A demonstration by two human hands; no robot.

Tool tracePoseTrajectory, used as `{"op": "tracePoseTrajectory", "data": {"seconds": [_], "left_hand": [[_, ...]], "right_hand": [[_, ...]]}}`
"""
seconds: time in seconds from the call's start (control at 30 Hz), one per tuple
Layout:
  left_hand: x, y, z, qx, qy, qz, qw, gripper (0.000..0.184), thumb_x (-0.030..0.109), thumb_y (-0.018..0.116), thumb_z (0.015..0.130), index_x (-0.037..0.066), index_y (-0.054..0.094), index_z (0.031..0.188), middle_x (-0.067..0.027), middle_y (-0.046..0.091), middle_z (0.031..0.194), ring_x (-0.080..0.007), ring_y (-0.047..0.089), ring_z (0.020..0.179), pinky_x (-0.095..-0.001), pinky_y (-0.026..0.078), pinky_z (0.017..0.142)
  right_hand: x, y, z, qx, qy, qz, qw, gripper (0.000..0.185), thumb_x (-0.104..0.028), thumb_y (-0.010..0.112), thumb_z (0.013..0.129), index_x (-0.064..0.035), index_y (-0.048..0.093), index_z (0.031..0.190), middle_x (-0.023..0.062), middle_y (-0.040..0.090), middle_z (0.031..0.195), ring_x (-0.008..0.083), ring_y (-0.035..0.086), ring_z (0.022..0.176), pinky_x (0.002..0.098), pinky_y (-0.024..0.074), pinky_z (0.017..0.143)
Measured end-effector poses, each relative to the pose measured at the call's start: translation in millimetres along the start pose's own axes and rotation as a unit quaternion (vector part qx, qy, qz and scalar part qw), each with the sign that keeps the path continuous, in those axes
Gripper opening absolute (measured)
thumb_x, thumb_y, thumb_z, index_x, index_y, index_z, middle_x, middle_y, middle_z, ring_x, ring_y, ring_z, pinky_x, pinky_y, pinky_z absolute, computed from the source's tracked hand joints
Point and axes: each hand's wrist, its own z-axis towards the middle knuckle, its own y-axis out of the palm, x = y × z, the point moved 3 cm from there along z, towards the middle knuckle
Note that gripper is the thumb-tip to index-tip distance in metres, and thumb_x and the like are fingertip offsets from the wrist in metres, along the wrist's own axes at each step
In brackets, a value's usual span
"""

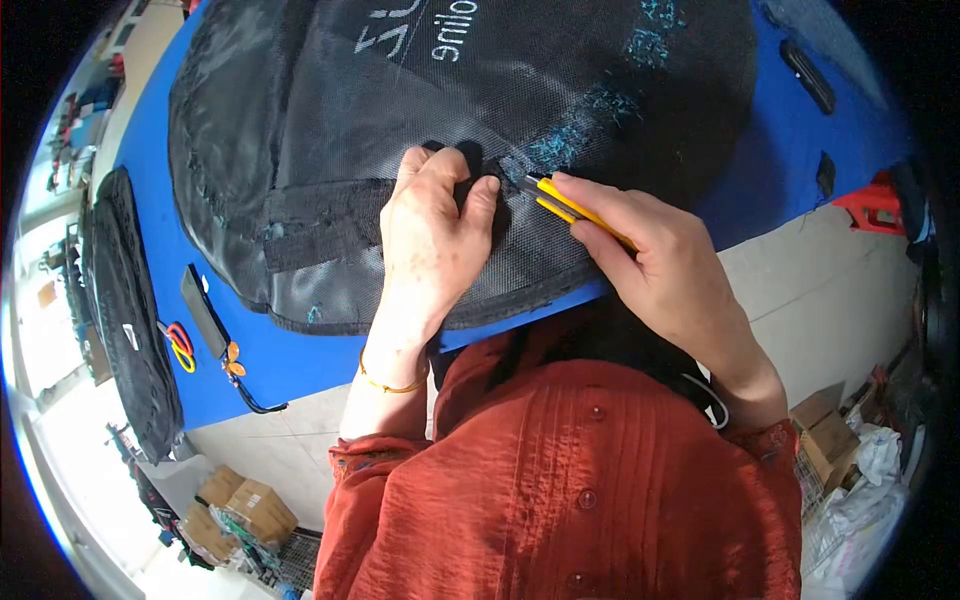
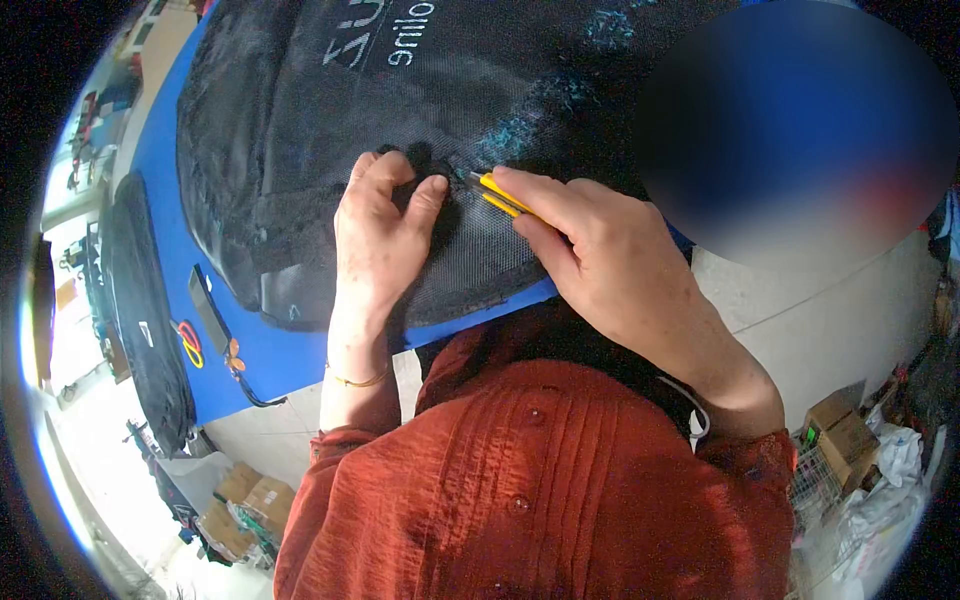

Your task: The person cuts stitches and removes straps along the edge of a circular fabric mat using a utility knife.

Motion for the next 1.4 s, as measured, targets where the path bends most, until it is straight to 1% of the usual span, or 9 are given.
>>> {"op": "tracePoseTrajectory", "data": {"seconds": [0.1, 0.27, 0.43, 0.7, 0.77, 0.9, 0.97, 1.17, 1.4], "left_hand": [[1.7, 0.8, -1.3, 0.010, -0.001, 0.009, 1.000, 0.018, 0.010, 0.075, 0.086, 0.000, 0.060, 0.088, -0.0157, 0.058, 0.087, -0.0361, 0.063, 0.078, -0.0433, 0.052, 0.070], [3.2, 0.3, -1.6, 0.009, 0.000, 0.009, 1.000, 0.018, 0.011, 0.074, 0.086, 0.000, 0.060, 0.088, -0.0160, 0.059, 0.088, -0.0367, 0.063, 0.079, -0.0435, 0.053, 0.070], [2.6, 0.2, -1.7, 0.014, 0.009, 0.006, 1.000, 0.018, 0.011, 0.074, 0.086, 0.000, 0.061, 0.088, -0.0168, 0.059, 0.088, -0.0373, 0.063, 0.078, -0.0436, 0.052, 0.070], [3.4, -2.0, -2.9, 0.007, 0.020, 0.038, 0.999, 0.027, 0.018, 0.079, 0.085, -0.001, 0.061, 0.092, -0.0183, 0.059, 0.090, -0.0383, 0.063, 0.077, -0.0449, 0.052, 0.068], [0.9, -0.3, -3.0, 0.011, 0.028, 0.038, 0.999, 0.027, 0.018, 0.079, 0.085, -0.001, 0.061, 0.092, -0.0181, 0.059, 0.090, -0.0380, 0.063, 0.077, -0.0448, 0.052, 0.068], [2.0, -1.6, -3.6, 0.012, 0.023, 0.027, 0.999, 0.027, 0.016, 0.079, 0.085, -0.001, 0.061, 0.094, -0.0177, 0.058, 0.090, -0.0374, 0.063, 0.076, -0.0446, 0.052, 0.068], [1.2, -1.9, -3.2, 0.008, 0.021, 0.024, 0.999, 0.026, 0.016, 0.079, 0.085, -0.001, 0.061, 0.094, -0.0179, 0.058, 0.091, -0.0378, 0.063, 0.076, -0.0448, 0.052, 0.068], [1.6, -1.0, -3.8, 0.005, 0.012, 0.021, 1.000, 0.025, 0.014, 0.079, 0.085, 0.000, 0.060, 0.095, -0.0181, 0.058, 0.091, -0.0385, 0.063, 0.077, -0.0453, 0.052, 0.068], [0.6, -1.4, -3.8, 0.006, 0.016, 0.026, 1.000, 0.025, 0.014, 0.079, 0.084, 0.000, 0.060, 0.095, -0.0182, 0.059, 0.092, -0.0387, 0.063, 0.078, -0.0455, 0.052, 0.069]], "right_hand": [[-1.3, -0.7, 1.2, 0.017, -0.031, -0.014, 0.999, 0.035, -0.008, 0.070, 0.092, -0.0081, 0.066, 0.127, 0.0162, 0.072, 0.098, 0.0342, 0.071, 0.085, 0.0418, 0.0578, 0.073], [-3.3, -5.3, -1.8, -0.016, 0.006, -0.038, 0.999, 0.034, -0.008, 0.069, 0.093, -0.0071, 0.066, 0.126, 0.0176, 0.073, 0.102, 0.0342, 0.071, 0.088, 0.0421, 0.0580, 0.075], [-5.6, -3.9, -5.2, -0.014, 0.003, -0.030, 0.999, 0.034, -0.008, 0.069, 0.093, -0.0064, 0.066, 0.127, 0.0179, 0.073, 0.104, 0.0348, 0.071, 0.089, 0.0424, 0.0580, 0.076], [2.5, -1.0, -9.2, -0.013, 0.009, -0.010, 1.000, 0.035, -0.008, 0.069, 0.092, -0.0067, 0.066, 0.127, 0.0169, 0.073, 0.107, 0.0345, 0.072, 0.090, 0.0420, 0.0578, 0.077], [2.2, -1.3, -9.7, 0.013, -0.019, -0.005, 1.000, 0.036, -0.008, 0.070, 0.092, -0.0078, 0.066, 0.128, 0.0163, 0.073, 0.106, 0.0335, 0.072, 0.089, 0.0413, 0.0577, 0.075], [-0.8, -3.6, -9.2, 0.011, -0.007, -0.010, 1.000, 0.035, -0.007, 0.070, 0.092, -0.0087, 0.066, 0.127, 0.0160, 0.073, 0.105, 0.0329, 0.072, 0.088, 0.0405, 0.0577, 0.074], [-2.0, -3.2, -7.0, 0.037, -0.032, -0.009, 0.999, 0.036, -0.008, 0.070, 0.092, -0.0090, 0.066, 0.128, 0.0156, 0.073, 0.101, 0.0329, 0.071, 0.085, 0.0406, 0.0576, 0.073], [-1.8, 1.5, -2.4, 0.032, -0.025, -0.025, 0.999, 0.037, -0.008, 0.071, 0.091, -0.0097, 0.066, 0.128, 0.0152, 0.072, 0.094, 0.0341, 0.070, 0.080, 0.0425, 0.0571, 0.069], [-6.4, -0.1, -0.3, 0.012, -0.017, -0.052, 0.998, 0.035, -0.010, 0.070, 0.093, -0.0101, 0.066, 0.128, 0.0159, 0.071, 0.091, 0.0349, 0.070, 0.078, 0.0434, 0.0568, 0.068]]}}
